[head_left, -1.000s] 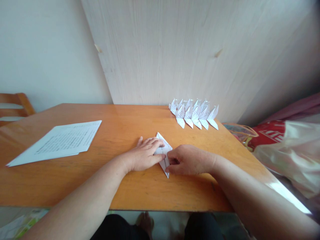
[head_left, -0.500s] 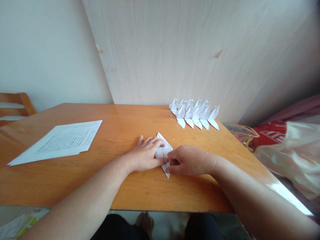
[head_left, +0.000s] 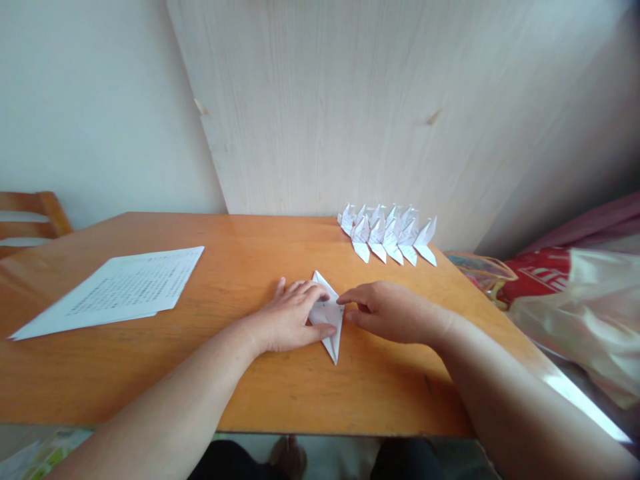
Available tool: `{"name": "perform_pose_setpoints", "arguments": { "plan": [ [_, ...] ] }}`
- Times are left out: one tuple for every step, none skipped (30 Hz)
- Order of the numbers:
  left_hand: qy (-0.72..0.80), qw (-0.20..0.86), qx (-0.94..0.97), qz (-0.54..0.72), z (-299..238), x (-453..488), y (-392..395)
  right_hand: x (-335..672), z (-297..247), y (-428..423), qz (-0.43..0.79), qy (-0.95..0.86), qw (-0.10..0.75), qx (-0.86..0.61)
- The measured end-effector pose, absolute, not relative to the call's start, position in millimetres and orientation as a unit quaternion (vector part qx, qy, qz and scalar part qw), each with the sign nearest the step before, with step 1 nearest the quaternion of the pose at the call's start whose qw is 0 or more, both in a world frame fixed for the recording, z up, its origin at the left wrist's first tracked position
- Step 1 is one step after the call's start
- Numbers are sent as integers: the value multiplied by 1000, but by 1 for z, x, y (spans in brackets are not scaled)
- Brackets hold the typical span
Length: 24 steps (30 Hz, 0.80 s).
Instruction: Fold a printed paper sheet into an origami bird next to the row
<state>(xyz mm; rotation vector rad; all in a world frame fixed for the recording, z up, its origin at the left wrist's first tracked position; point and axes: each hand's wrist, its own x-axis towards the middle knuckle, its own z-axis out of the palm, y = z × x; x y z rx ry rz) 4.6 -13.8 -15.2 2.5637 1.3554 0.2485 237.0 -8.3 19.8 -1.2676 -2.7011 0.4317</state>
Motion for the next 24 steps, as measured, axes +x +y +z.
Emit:
{"name": "perform_pose_setpoints", "arguments": {
  "plan": [
    [463,118,874,85,-15,5,-14,235,20,-10,125,-903,71,-404],
    [464,120,873,87,-14,5,-14,234,20,-13,105,-913,77,-387],
    [465,123,872,89,-14,5,-15,232,20,-16,89,-921,78,-371],
    [467,127,871,91,-13,5,-15,231,20,-18,79,-927,75,-358],
    [468,130,869,93,-13,5,-16,229,19,-22,71,-932,69,-350],
    [470,132,868,94,-13,5,-16,228,19,-25,64,-934,62,-347],
    [471,133,867,95,-13,5,-16,227,18,-28,55,-934,56,-350],
    [472,134,866,96,-13,5,-16,227,18,-30,44,-932,51,-355],
    [472,133,866,97,-14,5,-16,226,17,-33,34,-931,46,-361],
    [471,132,867,98,-14,4,-16,225,17,-35,24,-930,40,-364],
    [470,130,867,100,-15,4,-16,224,17,-36,16,-931,33,-364],
    [468,128,869,101,-15,4,-15,224,17,-38,9,-932,25,-361],
    [466,127,869,103,-15,4,-15,223,17,-39,3,-934,16,-357],
    [465,126,870,103,-16,4,-15,223,17,-39,-3,-936,9,-352],
    [465,127,870,104,-16,3,-15,222,17,-40,-8,-937,5,-349],
    [464,128,870,104,-16,3,-15,222,16,-40,-14,-938,3,-347],
    [464,129,870,104,-16,3,-14,222,16,-40,-21,-938,2,-346],
    [464,129,870,104,-17,2,-14,222,15,-41,-27,-939,1,-343],
    [465,131,870,103,-17,2,-14,222,15,-41,-33,-940,1,-340],
    [465,132,869,103,-17,2,-14,222,14,-41,-37,-941,-1,-336],
    [466,134,868,103,-17,2,-14,222,14,-42,-41,-942,-5,-332],
    [467,136,868,103,-18,2,-13,222,13,-42,-42,-943,-8,-330],
    [467,139,867,104,-18,2,-13,222,13,-42,-43,-943,-11,-331],
    [467,142,867,104,-18,2,-13,221,12,-42,-42,-942,-12,-333]
  ]
}}
